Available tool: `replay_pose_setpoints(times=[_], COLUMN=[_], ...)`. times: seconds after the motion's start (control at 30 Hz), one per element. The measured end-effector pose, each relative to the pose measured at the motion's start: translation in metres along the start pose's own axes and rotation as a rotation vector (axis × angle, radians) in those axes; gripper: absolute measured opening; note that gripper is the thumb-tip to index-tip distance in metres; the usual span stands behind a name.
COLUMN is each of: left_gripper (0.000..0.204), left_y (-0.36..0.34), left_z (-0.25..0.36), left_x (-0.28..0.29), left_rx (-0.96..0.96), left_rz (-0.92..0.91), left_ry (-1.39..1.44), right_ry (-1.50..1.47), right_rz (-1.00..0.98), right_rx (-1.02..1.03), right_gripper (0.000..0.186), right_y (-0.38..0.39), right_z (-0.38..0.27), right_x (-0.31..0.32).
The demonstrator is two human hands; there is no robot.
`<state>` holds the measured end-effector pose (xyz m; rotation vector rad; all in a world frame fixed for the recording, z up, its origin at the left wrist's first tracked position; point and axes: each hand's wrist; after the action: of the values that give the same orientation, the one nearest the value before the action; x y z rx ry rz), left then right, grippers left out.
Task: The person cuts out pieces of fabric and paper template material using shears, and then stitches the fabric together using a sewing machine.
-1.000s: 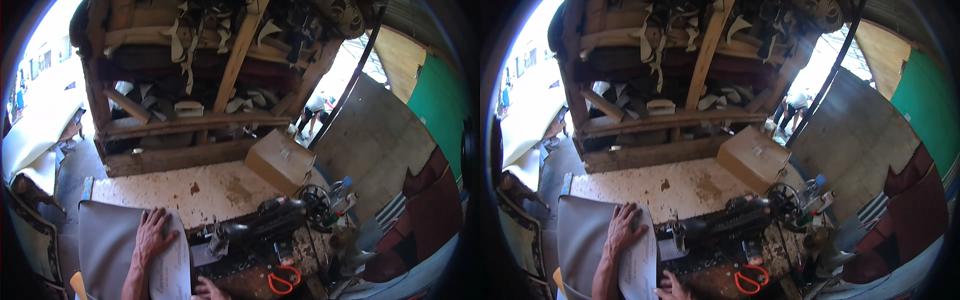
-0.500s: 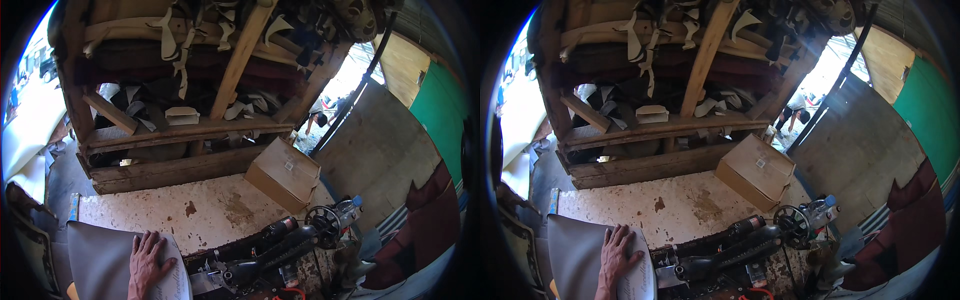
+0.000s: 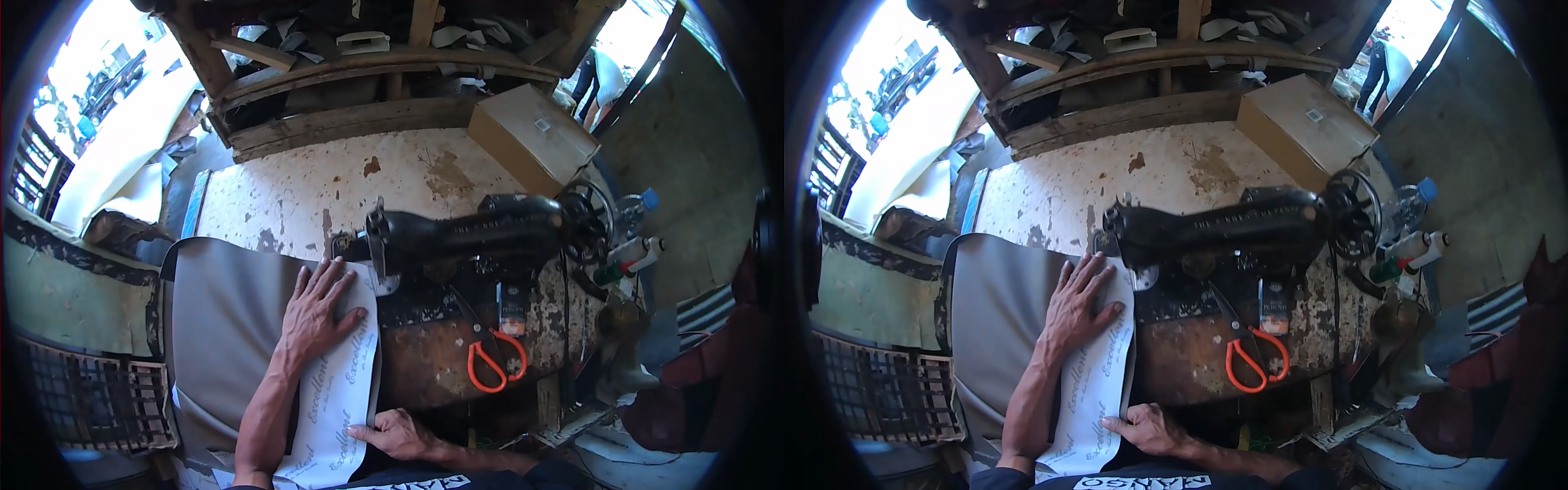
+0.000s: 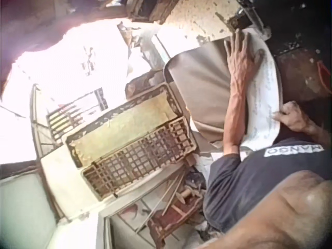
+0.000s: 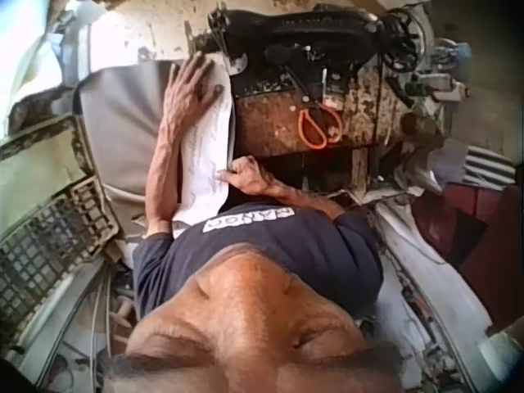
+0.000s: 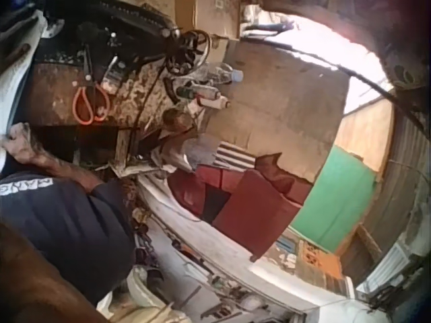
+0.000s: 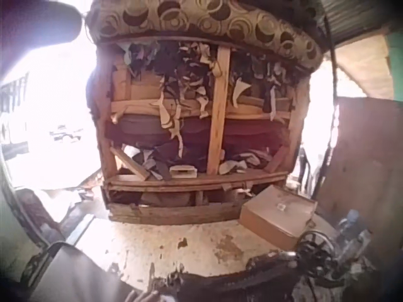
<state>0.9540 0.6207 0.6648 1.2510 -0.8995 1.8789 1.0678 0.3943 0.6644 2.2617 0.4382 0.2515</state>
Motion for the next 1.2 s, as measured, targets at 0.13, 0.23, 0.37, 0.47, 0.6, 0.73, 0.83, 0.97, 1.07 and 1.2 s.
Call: replay_pose_setpoints(times=[0.13, 0.23, 0.37, 0.47, 0.6, 0.73, 0.83, 0.97, 1.07, 1.2], left_gripper=[0.068, 0.067, 0.067, 0.067, 0.068, 0.068, 0.068, 0.069, 0.068, 0.070], left_y=[0.005, 0.006, 0.002, -0.002, -0.003, 0.003, 0.005, 0.004, 0.005, 0.004], left_z=[0.039, 0.050, 0.050, 0.046, 0.043, 0.040, 0.039, 0.038, 0.039, 0.035], left_x=[-0.008, -0.012, -0.010, -0.014, -0.016, -0.015, -0.014, -0.016, -0.018, -0.016], left_rx=[-0.048, -0.048, -0.046, -0.055, -0.058, -0.037, -0.041, -0.057, -0.055, -0.034], left_rz=[0.001, 0.013, 0.035, 0.030, 0.028, 0.016, 0.018, 0.015, 0.012, 0.019], left_ry=[-0.004, 0.014, -0.010, -0.008, -0.008, -0.025, -0.026, -0.016, 0.004, -0.005], right_ry=[-0.104, -0.167, -0.169, -0.179, 0.179, 0.234, 0.203, 0.486, 0.552, 0.521], right_rz=[0.044, 0.098, 0.182, 0.179, 0.265, 0.696, 1.128, 1.268, 1.267, 1.294], right_rx=[0.034, 0.059, 0.143, 0.179, 0.155, 0.394, 0.505, 0.460, 0.437, 0.518], right_gripper=[0.055, 0.064, 0.061, 0.049, 0.048, 0.027, 0.019, 0.021, 0.020, 0.015], right_y=[0.034, 0.045, 0.048, 0.042, 0.042, 0.037, 0.000, -0.051, -0.072, -0.075], right_z=[0.028, 0.042, 0.036, 0.037, 0.034, 0.002, -0.042, -0.064, -0.060, -0.052], right_x=[-0.002, -0.009, -0.001, 0.002, 0.020, 0.064, 0.105, 0.130, 0.129, 0.134])
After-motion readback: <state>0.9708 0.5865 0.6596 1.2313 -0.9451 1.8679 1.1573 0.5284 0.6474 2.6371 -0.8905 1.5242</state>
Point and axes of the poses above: each hand's wrist, its own y-axis away from the middle knuckle, its own x-axis out of the back of the hand, z = x × y, and after that the axes turned 12 degrees about -x, right-handed
